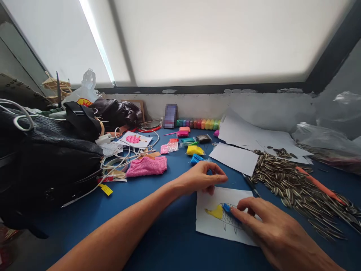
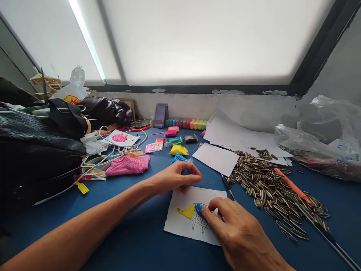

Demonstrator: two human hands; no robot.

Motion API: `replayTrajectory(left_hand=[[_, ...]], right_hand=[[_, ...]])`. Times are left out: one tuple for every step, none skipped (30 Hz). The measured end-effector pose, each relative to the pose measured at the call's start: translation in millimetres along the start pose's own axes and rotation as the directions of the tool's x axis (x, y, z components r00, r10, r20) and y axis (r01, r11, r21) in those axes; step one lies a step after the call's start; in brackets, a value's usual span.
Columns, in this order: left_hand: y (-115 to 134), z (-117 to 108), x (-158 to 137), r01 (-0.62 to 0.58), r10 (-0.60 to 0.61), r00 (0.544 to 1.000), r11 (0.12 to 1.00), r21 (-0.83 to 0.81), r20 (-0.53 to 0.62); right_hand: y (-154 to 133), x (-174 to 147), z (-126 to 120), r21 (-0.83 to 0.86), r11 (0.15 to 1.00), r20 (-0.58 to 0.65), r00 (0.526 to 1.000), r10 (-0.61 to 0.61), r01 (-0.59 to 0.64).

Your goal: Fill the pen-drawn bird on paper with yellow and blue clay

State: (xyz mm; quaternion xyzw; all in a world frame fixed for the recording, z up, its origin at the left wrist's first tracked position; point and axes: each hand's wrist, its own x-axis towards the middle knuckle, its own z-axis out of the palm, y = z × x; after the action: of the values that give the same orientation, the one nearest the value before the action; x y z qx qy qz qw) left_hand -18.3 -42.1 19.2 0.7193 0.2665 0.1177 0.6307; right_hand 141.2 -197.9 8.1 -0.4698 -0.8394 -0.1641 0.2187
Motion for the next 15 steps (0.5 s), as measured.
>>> replayTrajectory(left_hand=[[2, -1, -1, -0.019, 0.019, 1.0, 0.998, 0.057, -0.013], [4, -2, -3, -0.038, 0.043, 0.999, 0.989, 0.141, -0.029], [5, -3, -4, -0.047, 0.061, 0.997, 0.968, 0.246, -0.047], [7, -3, -5, -0.052, 0.077, 0.995, 0.932, 0.359, -0.056], [8, -4, -6, -0.051, 0.084, 0.995, 0.887, 0.459, -0.052], [8, -4, -7, -0.047, 0.082, 0.996, 0.843, 0.536, -0.041], [9, -3, -7, -0.046, 0.072, 0.997, 0.807, 0.589, -0.022], [8, -3, -7, -0.045, 0.057, 0.998, 0.784, 0.62, 0.0], [8, -3, -7, -0.045, 0.044, 0.999, 0.771, 0.635, 0.018], [8, -2, -7, -0.042, 0.034, 0.999, 0.767, 0.641, 0.026], [8, -2, -6, -0.037, 0.024, 0.999, 0.767, 0.641, 0.029], [8, -2, -6, -0.031, 0.017, 0.999, 0.767, 0.641, 0.028], [7, -2, -6, -0.025, 0.012, 1.0, 0.767, 0.641, 0.023], [7, -3, -6, -0.018, 0.009, 1.0, 0.765, 0.644, 0.017], [7, -3, -6, -0.015, 0.008, 1.0, 0.76, 0.65, 0.013]], right_hand=[[0, 0, 0, -0.02, 1.0, -0.006, 1.0, -0.006, 0.006], [0, -1, 1, -0.037, 0.999, -0.009, 1.0, -0.013, 0.013], [1, -1, 1, -0.051, 0.999, -0.01, 1.0, -0.02, 0.019], [1, -2, 2, -0.059, 0.998, -0.009, 1.0, -0.026, 0.025], [2, -3, 3, -0.063, 0.998, -0.006, 1.0, -0.028, 0.028], [2, -4, 3, -0.065, 0.997, -0.003, 1.0, -0.028, 0.028], [3, -5, 4, -0.067, 0.997, 0.004, 1.0, -0.024, 0.024], [3, -7, 5, -0.068, 0.998, 0.01, 1.0, -0.018, 0.019], [3, -8, 6, -0.067, 0.998, 0.021, 1.0, -0.009, 0.01], [4, -10, 6, -0.065, 0.998, 0.032, 0.999, 0.001, 0.001], [4, -11, 7, -0.066, 0.998, 0.045, 0.999, 0.01, -0.007], [4, -11, 8, -0.067, 0.998, 0.054, 0.998, 0.016, -0.012], [5, -12, 8, -0.073, 0.997, 0.059, 0.998, 0.017, -0.013], [5, -12, 9, -0.083, 0.997, 0.061, 0.998, 0.014, -0.009], [6, -12, 9, -0.097, 0.995, 0.059, 0.998, 0.005, 0.001]])
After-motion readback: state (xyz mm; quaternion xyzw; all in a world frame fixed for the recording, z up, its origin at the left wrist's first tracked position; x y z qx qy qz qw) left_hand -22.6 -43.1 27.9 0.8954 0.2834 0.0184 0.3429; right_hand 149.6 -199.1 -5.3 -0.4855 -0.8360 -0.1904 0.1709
